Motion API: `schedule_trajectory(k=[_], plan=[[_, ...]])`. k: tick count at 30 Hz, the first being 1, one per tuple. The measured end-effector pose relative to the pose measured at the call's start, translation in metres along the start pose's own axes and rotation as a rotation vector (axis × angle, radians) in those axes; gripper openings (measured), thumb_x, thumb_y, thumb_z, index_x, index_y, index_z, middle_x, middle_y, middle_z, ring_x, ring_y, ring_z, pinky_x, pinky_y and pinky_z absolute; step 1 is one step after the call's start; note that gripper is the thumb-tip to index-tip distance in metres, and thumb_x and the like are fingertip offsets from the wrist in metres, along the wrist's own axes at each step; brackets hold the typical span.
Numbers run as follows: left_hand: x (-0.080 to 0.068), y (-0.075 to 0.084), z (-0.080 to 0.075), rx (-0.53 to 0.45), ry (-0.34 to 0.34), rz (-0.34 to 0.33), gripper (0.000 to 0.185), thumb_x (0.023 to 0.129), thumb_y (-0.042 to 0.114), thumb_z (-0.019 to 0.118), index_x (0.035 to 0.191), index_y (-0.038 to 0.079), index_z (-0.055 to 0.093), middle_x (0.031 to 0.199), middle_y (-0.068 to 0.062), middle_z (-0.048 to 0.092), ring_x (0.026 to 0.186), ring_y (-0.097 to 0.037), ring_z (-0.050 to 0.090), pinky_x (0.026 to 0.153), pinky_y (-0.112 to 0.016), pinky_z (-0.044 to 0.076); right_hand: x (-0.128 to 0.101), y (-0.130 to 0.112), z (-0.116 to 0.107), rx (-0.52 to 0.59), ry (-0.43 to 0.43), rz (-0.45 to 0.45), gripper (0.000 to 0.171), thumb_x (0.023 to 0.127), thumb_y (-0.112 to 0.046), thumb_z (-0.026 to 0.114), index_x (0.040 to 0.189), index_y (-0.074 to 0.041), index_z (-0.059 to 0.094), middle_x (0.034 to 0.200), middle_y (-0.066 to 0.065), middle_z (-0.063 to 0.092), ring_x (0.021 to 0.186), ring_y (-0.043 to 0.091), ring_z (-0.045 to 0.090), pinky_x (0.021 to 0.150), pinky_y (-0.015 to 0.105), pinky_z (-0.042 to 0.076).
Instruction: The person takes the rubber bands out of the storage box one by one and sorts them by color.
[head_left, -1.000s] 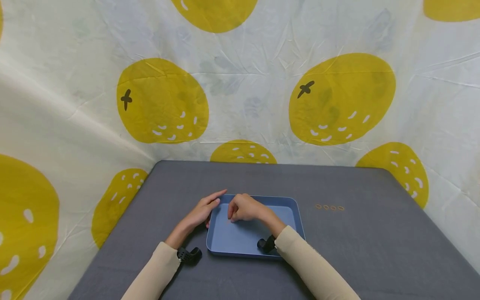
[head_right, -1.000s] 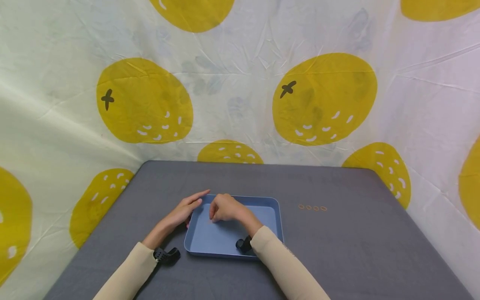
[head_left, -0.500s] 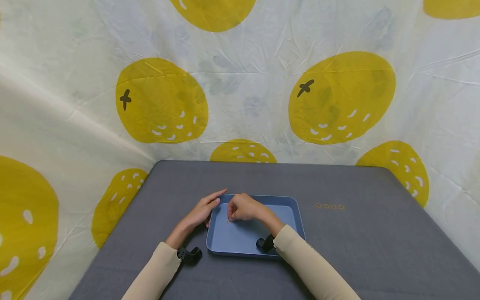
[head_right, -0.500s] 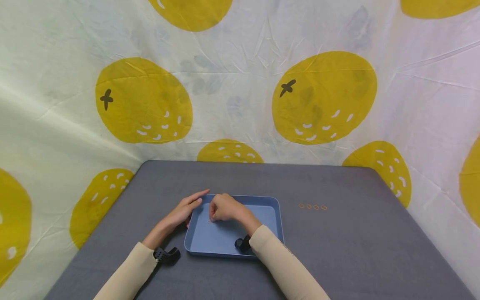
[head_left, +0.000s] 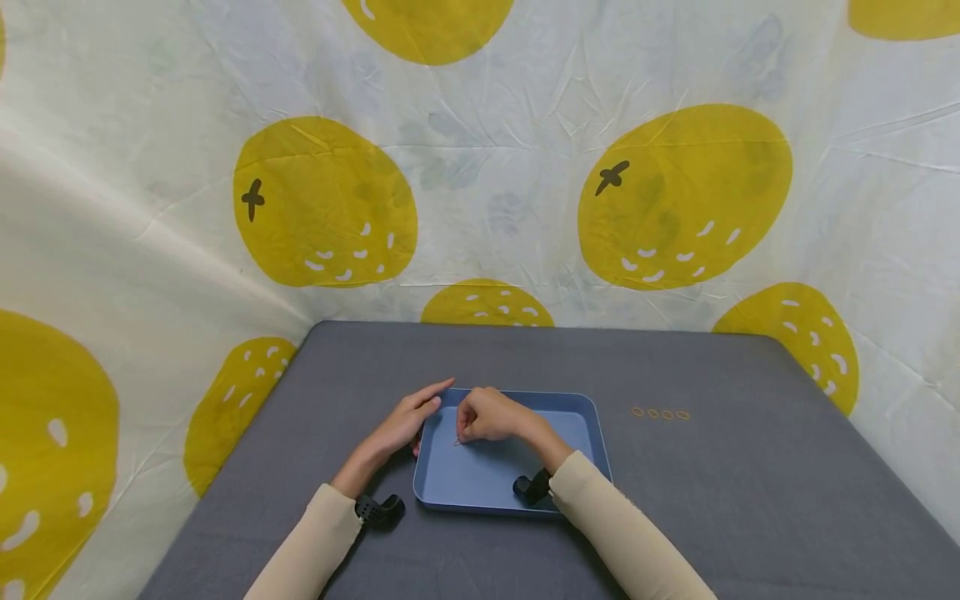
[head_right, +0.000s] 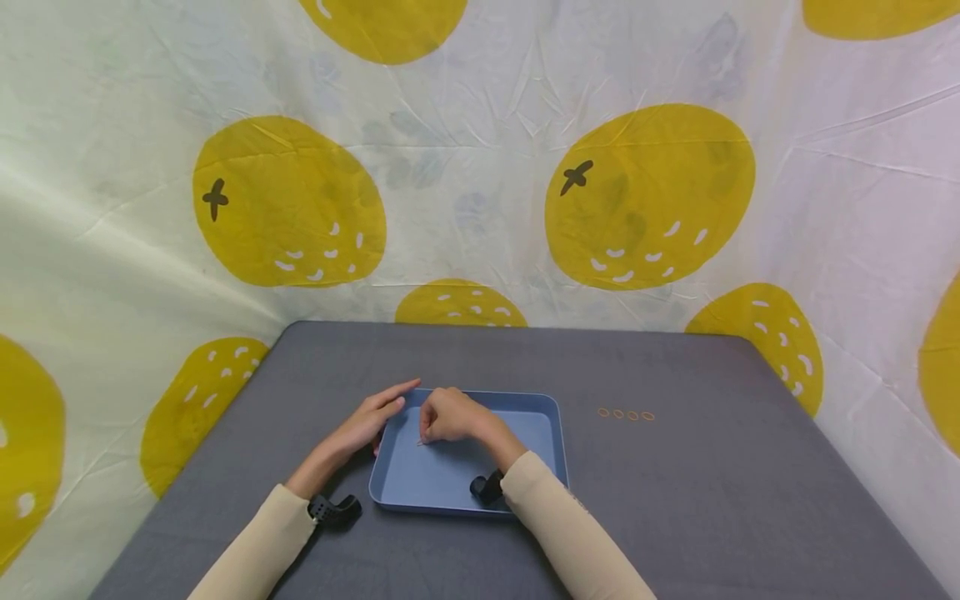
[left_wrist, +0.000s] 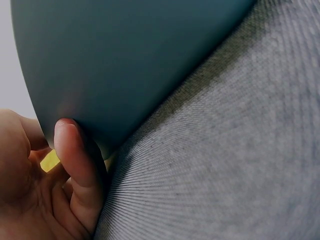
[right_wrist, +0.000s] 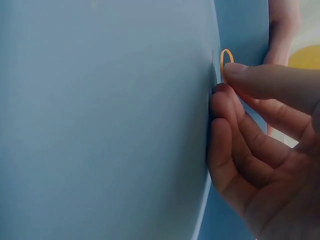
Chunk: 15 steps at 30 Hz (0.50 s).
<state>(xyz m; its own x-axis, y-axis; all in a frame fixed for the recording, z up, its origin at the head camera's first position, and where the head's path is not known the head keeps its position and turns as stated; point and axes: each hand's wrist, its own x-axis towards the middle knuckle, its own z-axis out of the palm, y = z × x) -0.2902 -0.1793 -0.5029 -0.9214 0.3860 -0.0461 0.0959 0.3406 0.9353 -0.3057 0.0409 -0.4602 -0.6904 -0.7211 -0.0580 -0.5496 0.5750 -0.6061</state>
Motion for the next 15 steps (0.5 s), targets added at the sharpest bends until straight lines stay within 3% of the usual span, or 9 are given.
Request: schedule_trajectory(k=[15], plan=[[0.0002,-0.0027,0.0004,-0.006,-0.016,0.020,0.047,0.114,0.029,0.037,0.161,0.025,0.039,0.055,-0.001,0.046,0.038,-0.014,0.045,0.043,-0.031,0.046,-0.0051,-0.0005,-0.0073,0.029,0.011,0.005,0.014,0.090,-0.004,0.073,0.080,-0.013,0.077,0.071,-0.005,0.068,0.061,0.008,0.056,0.059,0.023,0.047]])
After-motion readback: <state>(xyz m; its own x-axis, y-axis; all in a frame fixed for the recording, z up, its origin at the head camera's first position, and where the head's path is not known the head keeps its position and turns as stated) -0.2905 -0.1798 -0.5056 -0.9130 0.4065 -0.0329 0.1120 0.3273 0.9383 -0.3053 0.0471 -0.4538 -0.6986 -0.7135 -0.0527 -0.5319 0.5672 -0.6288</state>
